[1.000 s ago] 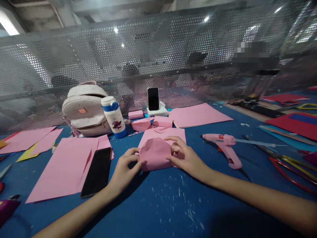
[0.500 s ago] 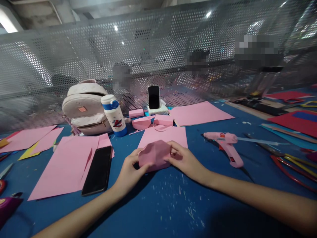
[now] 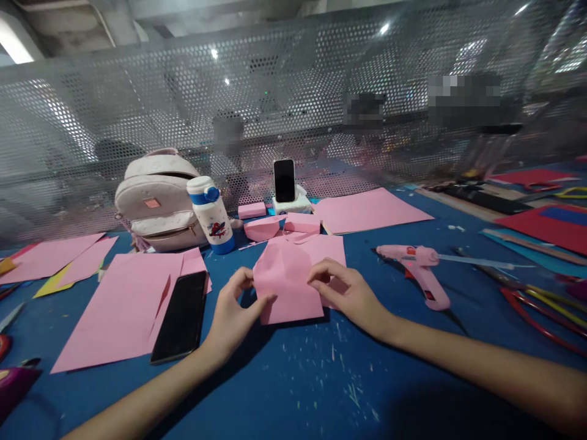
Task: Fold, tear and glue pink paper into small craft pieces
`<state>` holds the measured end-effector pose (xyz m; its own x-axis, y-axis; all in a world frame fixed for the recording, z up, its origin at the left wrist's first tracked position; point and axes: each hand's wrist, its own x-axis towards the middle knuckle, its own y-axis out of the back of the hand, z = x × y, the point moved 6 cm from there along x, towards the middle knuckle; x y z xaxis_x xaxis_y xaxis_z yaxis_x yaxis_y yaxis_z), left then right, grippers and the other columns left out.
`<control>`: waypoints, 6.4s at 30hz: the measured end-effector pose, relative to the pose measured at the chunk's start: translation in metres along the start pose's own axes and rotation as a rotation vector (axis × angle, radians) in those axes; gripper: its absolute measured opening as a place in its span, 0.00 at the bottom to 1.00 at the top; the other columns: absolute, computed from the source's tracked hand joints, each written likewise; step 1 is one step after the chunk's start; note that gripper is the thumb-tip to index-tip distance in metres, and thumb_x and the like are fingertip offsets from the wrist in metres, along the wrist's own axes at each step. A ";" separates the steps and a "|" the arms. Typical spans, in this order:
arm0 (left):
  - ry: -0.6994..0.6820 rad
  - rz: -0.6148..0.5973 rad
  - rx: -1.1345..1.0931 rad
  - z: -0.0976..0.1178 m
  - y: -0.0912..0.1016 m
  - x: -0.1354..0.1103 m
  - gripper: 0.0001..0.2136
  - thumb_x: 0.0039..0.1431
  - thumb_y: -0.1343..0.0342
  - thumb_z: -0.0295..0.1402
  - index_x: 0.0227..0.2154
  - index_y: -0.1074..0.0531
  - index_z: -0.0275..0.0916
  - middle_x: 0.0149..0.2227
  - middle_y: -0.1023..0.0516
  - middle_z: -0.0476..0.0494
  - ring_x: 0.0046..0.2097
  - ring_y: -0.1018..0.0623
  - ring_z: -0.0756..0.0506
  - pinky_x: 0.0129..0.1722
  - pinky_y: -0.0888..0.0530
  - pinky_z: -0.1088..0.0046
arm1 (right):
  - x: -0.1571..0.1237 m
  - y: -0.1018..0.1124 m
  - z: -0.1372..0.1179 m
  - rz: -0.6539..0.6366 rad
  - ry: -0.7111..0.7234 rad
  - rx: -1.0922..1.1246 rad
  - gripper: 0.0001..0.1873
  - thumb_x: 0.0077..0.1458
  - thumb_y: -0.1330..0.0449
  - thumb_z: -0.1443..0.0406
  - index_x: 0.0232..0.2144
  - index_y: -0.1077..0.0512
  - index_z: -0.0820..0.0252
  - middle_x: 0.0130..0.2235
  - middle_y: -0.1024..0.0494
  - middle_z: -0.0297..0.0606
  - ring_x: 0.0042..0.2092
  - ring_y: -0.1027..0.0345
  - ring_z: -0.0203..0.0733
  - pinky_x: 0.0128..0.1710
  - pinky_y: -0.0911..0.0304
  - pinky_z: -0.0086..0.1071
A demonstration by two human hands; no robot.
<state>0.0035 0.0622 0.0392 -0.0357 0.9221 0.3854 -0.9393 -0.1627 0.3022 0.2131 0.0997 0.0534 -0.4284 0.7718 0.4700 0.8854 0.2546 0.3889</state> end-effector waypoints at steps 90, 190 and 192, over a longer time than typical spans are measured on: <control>-0.412 -0.082 0.345 0.015 -0.004 -0.013 0.10 0.58 0.35 0.37 0.43 0.20 0.45 0.26 0.25 0.54 0.31 0.27 0.48 0.63 0.47 0.50 | -0.002 -0.005 0.015 -0.072 -0.088 -0.002 0.07 0.51 0.31 0.64 0.36 0.18 0.51 0.31 0.31 0.35 0.36 0.35 0.41 0.37 0.35 0.35; -0.175 -0.002 0.223 0.015 -0.009 -0.002 0.09 0.56 0.34 0.35 0.40 0.18 0.48 0.35 0.17 0.47 0.37 0.27 0.43 0.47 0.30 0.58 | -0.003 -0.004 0.006 0.087 -0.007 0.000 0.10 0.54 0.33 0.60 0.40 0.21 0.53 0.39 0.25 0.39 0.43 0.30 0.45 0.49 0.33 0.43; -0.155 0.011 0.226 0.014 -0.008 -0.002 0.07 0.57 0.34 0.35 0.39 0.18 0.47 0.32 0.19 0.48 0.36 0.28 0.43 0.44 0.31 0.61 | -0.003 -0.004 0.006 0.079 -0.009 0.005 0.10 0.53 0.32 0.61 0.39 0.20 0.52 0.38 0.25 0.38 0.43 0.30 0.45 0.49 0.33 0.43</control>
<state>0.0158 0.0564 0.0481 0.0239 0.8580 0.5132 -0.8387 -0.2622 0.4773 0.2116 0.0994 0.0455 -0.3550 0.7950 0.4919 0.9174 0.1951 0.3469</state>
